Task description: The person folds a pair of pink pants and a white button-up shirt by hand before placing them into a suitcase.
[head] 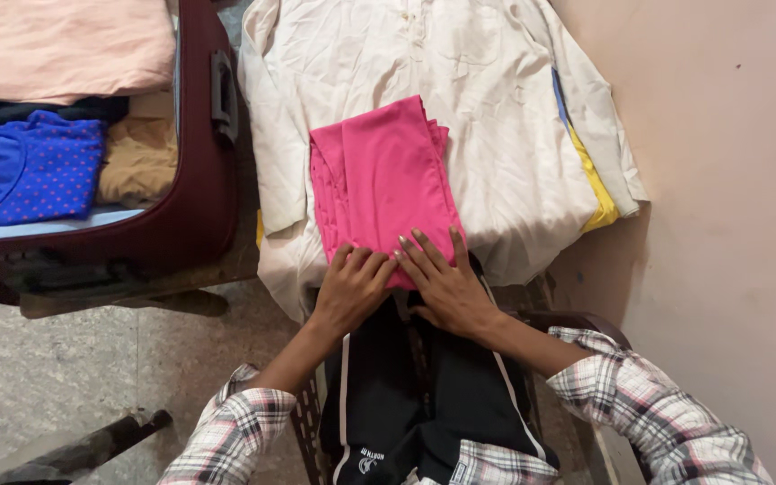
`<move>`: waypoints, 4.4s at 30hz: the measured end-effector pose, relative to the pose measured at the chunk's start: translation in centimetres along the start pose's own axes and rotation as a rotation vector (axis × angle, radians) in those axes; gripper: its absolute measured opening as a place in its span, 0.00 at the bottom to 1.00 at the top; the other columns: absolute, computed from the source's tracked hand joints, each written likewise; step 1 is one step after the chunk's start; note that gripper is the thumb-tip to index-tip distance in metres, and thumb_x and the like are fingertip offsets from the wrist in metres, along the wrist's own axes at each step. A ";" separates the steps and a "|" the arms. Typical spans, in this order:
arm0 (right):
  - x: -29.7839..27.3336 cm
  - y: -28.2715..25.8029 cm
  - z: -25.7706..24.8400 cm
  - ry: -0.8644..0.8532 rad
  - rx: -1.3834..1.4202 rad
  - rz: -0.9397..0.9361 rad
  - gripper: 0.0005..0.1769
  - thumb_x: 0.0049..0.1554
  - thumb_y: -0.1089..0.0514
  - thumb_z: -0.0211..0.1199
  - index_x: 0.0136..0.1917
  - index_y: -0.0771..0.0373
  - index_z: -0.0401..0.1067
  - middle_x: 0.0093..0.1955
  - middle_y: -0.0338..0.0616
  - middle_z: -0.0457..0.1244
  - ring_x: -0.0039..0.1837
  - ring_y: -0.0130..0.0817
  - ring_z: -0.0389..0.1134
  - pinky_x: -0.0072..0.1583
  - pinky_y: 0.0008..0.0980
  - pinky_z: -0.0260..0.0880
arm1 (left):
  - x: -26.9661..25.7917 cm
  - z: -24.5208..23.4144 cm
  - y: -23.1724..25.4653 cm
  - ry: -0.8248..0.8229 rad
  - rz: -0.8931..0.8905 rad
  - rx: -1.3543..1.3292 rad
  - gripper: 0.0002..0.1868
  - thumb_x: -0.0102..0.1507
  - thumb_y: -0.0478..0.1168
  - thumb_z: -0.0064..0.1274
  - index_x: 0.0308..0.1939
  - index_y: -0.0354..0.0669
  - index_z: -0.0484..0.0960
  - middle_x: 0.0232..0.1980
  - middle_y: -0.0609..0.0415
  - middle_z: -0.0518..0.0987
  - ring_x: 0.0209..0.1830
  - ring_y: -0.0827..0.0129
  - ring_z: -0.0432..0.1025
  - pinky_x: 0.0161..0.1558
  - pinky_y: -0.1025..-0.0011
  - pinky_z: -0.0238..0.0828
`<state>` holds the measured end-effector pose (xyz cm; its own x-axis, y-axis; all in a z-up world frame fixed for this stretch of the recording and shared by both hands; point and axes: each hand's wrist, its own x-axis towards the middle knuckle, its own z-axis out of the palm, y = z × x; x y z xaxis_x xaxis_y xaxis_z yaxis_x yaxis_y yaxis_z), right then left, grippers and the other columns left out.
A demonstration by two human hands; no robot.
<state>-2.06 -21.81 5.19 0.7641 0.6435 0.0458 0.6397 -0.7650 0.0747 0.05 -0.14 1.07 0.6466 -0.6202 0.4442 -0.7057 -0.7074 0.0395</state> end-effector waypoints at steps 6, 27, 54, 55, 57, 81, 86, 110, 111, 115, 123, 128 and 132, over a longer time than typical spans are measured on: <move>-0.3 0.6 -0.1 0.243 0.096 -0.045 0.42 0.48 0.49 0.71 0.73 0.63 0.64 0.76 0.50 0.59 0.78 0.45 0.56 0.77 0.57 0.45 | 1.0 -3.7 2.4 0.150 -0.066 -0.246 0.25 0.52 0.44 0.66 0.53 0.47 0.81 0.45 0.56 0.83 0.47 0.63 0.76 0.59 0.59 0.66; -2.0 2.0 -16.8 -0.116 1.550 0.353 0.10 0.59 0.62 0.66 0.53 0.67 0.79 0.47 0.38 0.72 0.50 0.23 0.70 0.53 0.30 0.73 | -0.9 -2.2 -2.1 0.392 -1.357 -1.866 0.49 0.72 0.75 0.19 0.68 0.34 0.69 0.48 0.46 0.65 0.48 0.52 0.60 0.53 0.57 0.48; -8.2 9.4 1.4 0.120 2.449 1.157 0.18 0.61 0.57 0.56 0.63 0.64 0.69 0.56 0.49 0.70 0.57 0.40 0.73 0.61 0.47 0.75 | -1.0 -5.6 0.1 -0.107 -1.428 -2.297 0.61 0.53 0.85 0.22 0.75 0.48 0.64 0.74 0.48 0.70 0.73 0.52 0.65 0.70 0.45 0.60; -8.5 9.2 1.8 0.122 2.448 1.179 0.18 0.60 0.56 0.56 0.62 0.63 0.69 0.56 0.48 0.70 0.56 0.39 0.73 0.61 0.48 0.75 | -0.9 -6.1 0.0 -0.098 -1.440 -2.265 0.60 0.53 0.85 0.21 0.75 0.49 0.63 0.74 0.48 0.70 0.72 0.51 0.65 0.69 0.43 0.60; -8.9 9.4 2.5 0.123 2.463 1.180 0.17 0.61 0.56 0.56 0.62 0.63 0.69 0.55 0.48 0.70 0.56 0.39 0.73 0.61 0.48 0.75 | -0.9 -6.7 -0.2 -0.086 -1.462 -2.198 0.59 0.52 0.84 0.21 0.75 0.52 0.62 0.73 0.48 0.69 0.71 0.49 0.66 0.66 0.38 0.61; -9.8 7.3 -3.9 0.118 2.358 0.935 0.28 0.60 0.53 0.64 0.70 0.66 0.64 0.62 0.49 0.67 0.61 0.38 0.71 0.62 0.40 0.74 | -5.8 -10.4 -2.3 -0.556 -0.563 -1.727 0.74 0.43 0.28 0.59 0.78 0.51 0.18 0.85 0.46 0.36 0.82 0.59 0.47 0.68 0.57 0.66; -7.7 7.2 -7.7 0.117 2.262 0.834 0.34 0.58 0.50 0.64 0.73 0.66 0.60 0.65 0.51 0.66 0.64 0.42 0.70 0.65 0.44 0.72 | -4.5 -10.0 -2.1 -0.256 -0.651 -1.566 0.69 0.51 0.28 0.63 0.89 0.48 0.35 0.71 0.26 0.64 0.61 0.46 0.65 0.63 0.61 0.68; 2.7 14.1 4.5 -0.026 1.756 1.028 0.37 0.53 0.40 0.69 0.66 0.66 0.68 0.58 0.47 0.70 0.57 0.39 0.74 0.59 0.42 0.77 | 2.1 -1.9 -11.9 -0.153 -1.208 -0.921 0.45 0.56 0.63 0.63 0.61 0.26 0.72 0.51 0.37 0.81 0.43 0.62 0.81 0.38 0.64 0.82; 2.9 14.0 4.2 -0.004 1.739 1.049 0.36 0.54 0.40 0.69 0.66 0.66 0.69 0.58 0.47 0.70 0.56 0.38 0.74 0.58 0.41 0.78 | 2.8 -2.3 -11.8 -0.154 -1.197 -0.876 0.43 0.55 0.62 0.65 0.57 0.25 0.77 0.49 0.38 0.83 0.41 0.63 0.81 0.37 0.64 0.81; 3.4 12.7 2.5 -0.059 1.510 1.101 0.34 0.57 0.39 0.66 0.68 0.62 0.69 0.57 0.45 0.69 0.54 0.37 0.73 0.54 0.40 0.76 | 4.4 -1.5 -12.4 -0.146 -1.219 -1.211 0.35 0.58 0.56 0.66 0.51 0.24 0.83 0.44 0.43 0.85 0.36 0.64 0.81 0.39 0.68 0.80; 2.6 12.8 -0.5 0.119 1.447 0.667 0.36 0.59 0.55 0.65 0.76 0.61 0.57 0.67 0.44 0.65 0.65 0.33 0.68 0.63 0.35 0.72 | 4.0 -0.3 -12.2 0.052 -0.990 -1.377 0.16 0.63 0.39 0.57 0.51 0.31 0.79 0.44 0.49 0.84 0.38 0.69 0.80 0.40 0.69 0.82; 2.7 12.3 -2.5 0.300 1.675 0.588 0.33 0.60 0.64 0.63 0.76 0.62 0.57 0.69 0.45 0.63 0.67 0.34 0.67 0.66 0.36 0.72 | 3.9 -5.1 -12.3 0.176 -0.932 -1.489 0.14 0.65 0.37 0.57 0.51 0.33 0.78 0.43 0.50 0.83 0.37 0.70 0.79 0.42 0.69 0.83; 4.7 11.2 -6.7 0.294 1.814 0.561 0.33 0.59 0.60 0.66 0.74 0.65 0.58 0.68 0.48 0.64 0.65 0.38 0.69 0.64 0.38 0.75 | 4.0 -11.9 -13.6 0.199 -0.865 -1.444 0.12 0.66 0.37 0.56 0.50 0.35 0.78 0.42 0.51 0.82 0.36 0.72 0.80 0.41 0.68 0.84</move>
<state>8.20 -27.16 12.89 0.9710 0.1849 -0.1518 -0.1822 0.1608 -0.9700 8.78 11.05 12.92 0.9918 -0.1176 -0.0504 0.0670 0.1417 0.9876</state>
